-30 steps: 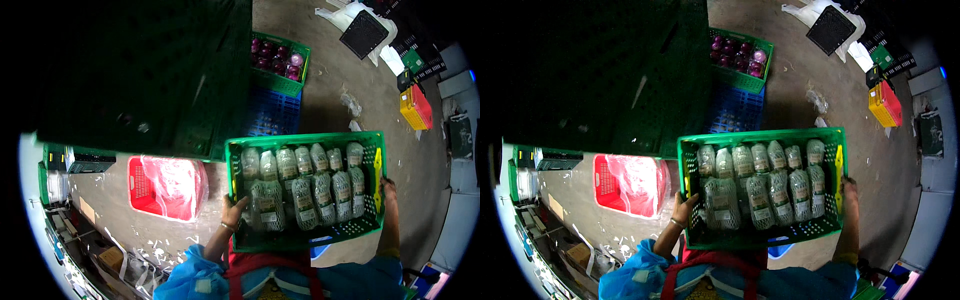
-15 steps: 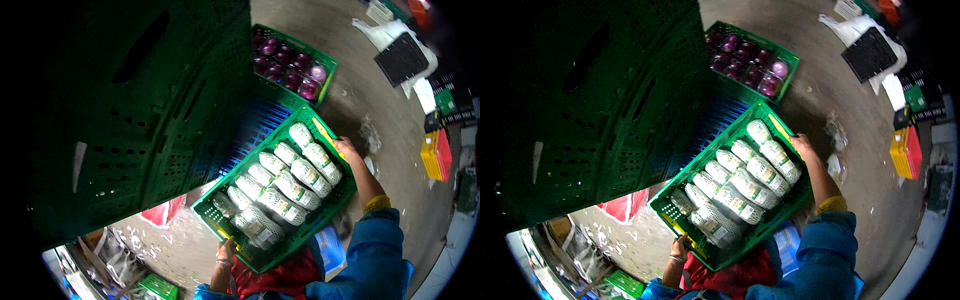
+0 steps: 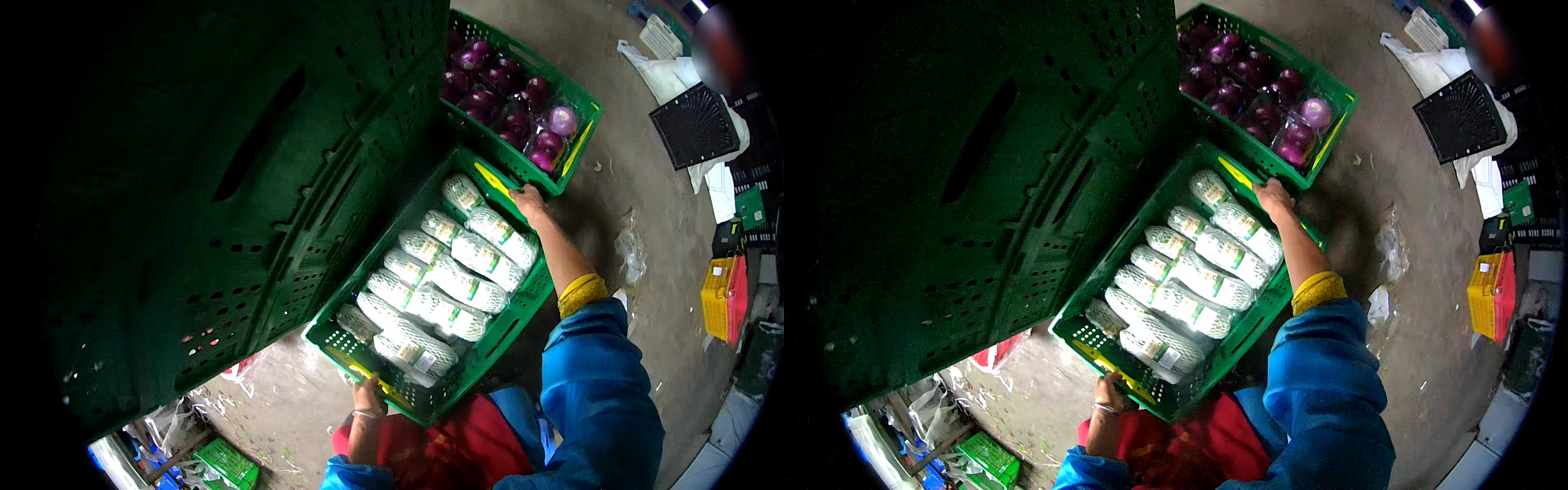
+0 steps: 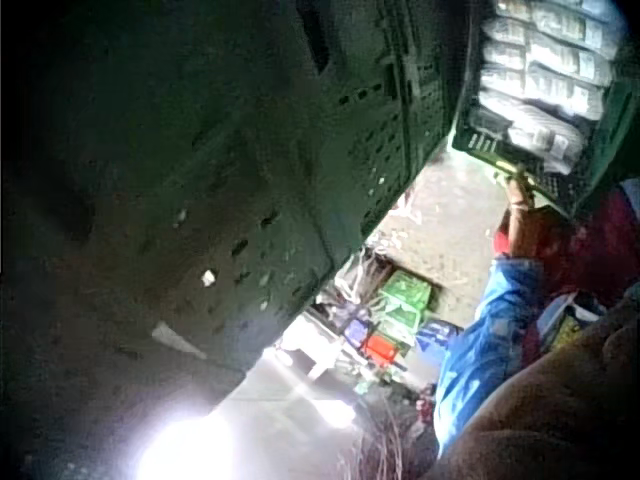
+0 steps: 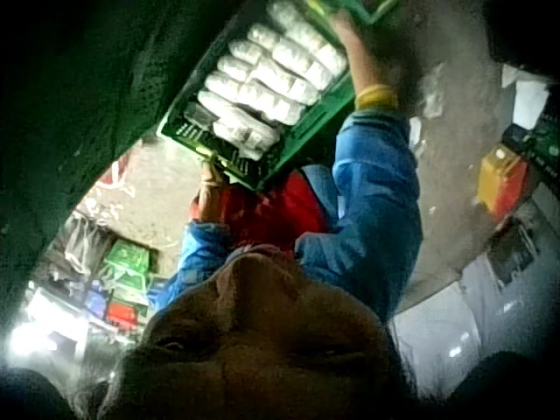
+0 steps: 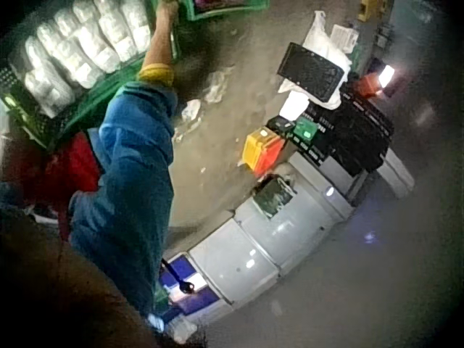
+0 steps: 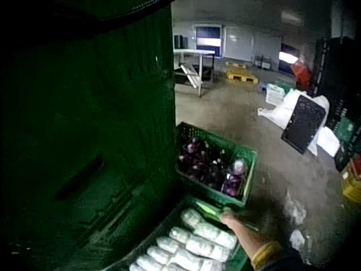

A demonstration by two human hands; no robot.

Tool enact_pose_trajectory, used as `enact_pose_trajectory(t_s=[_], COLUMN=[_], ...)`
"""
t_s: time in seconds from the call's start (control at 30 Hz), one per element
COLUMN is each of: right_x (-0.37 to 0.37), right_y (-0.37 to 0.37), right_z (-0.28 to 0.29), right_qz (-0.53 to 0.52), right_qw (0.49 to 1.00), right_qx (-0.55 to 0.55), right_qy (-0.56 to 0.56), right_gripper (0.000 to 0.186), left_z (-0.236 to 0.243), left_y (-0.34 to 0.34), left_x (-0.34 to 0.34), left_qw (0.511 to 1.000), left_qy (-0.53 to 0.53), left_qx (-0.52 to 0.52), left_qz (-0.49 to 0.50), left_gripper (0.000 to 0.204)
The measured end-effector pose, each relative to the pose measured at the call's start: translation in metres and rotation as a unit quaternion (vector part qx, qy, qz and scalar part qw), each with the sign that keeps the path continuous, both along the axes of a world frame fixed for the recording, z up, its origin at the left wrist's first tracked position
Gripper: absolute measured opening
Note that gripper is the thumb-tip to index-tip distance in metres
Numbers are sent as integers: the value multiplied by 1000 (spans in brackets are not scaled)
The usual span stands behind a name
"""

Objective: The person wraps mesh-bagged cucumbers in plastic film using a heat-sealing machine. They place the mesh bag on the machine, pull a sheet of plastic over it, and press the machine to seal the package. The sealed items are then placed into a green crate. The person also applies labels to the packages and stacks the crates.

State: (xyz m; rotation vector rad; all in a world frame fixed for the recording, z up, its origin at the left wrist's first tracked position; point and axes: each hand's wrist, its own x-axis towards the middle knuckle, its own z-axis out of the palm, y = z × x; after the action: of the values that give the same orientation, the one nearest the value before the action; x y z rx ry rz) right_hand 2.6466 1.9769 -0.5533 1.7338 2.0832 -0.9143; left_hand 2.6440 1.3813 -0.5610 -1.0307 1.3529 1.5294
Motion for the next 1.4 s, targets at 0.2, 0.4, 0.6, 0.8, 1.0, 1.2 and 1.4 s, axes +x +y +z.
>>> enact_pose_trajectory(t_s=[0.2, 0.4, 0.6, 0.8, 1.0, 1.2, 1.4], right_x=[4, 43, 205, 159, 141, 101, 24], right_y=[-1, -140, -356, -343, -352, -431, -518], right_z=[23, 39, 31, 174, 271, 292, 265], right_qz=[43, 129, 320, 136, -44, -84, 102], right_qw=[995, 940, 927, 946, 966, 954, 921], right_qx=[86, 309, -155, -292, -229, -244, -337], right_qy=[-7, 57, 119, 42, 114, 155, 166], right_gripper=[48, 61, 30, 27, 24, 23, 24], left_z=[64, 55, 153, 261, 311, 336, 311], left_y=[66, 26, -2, -37, -77, -149, -274], left_x=[-23, -3, -12, -70, -144, -211, -226], left_qw=[988, 892, 837, 917, 907, 918, 944], left_qy=[25, 259, 318, 231, 269, 293, 298], left_qx=[-99, -32, -17, 34, 74, 76, 61], left_qz=[-117, -368, -445, -322, -314, -256, -128], left_gripper=[41, 29, 27, 26, 27, 28, 30])
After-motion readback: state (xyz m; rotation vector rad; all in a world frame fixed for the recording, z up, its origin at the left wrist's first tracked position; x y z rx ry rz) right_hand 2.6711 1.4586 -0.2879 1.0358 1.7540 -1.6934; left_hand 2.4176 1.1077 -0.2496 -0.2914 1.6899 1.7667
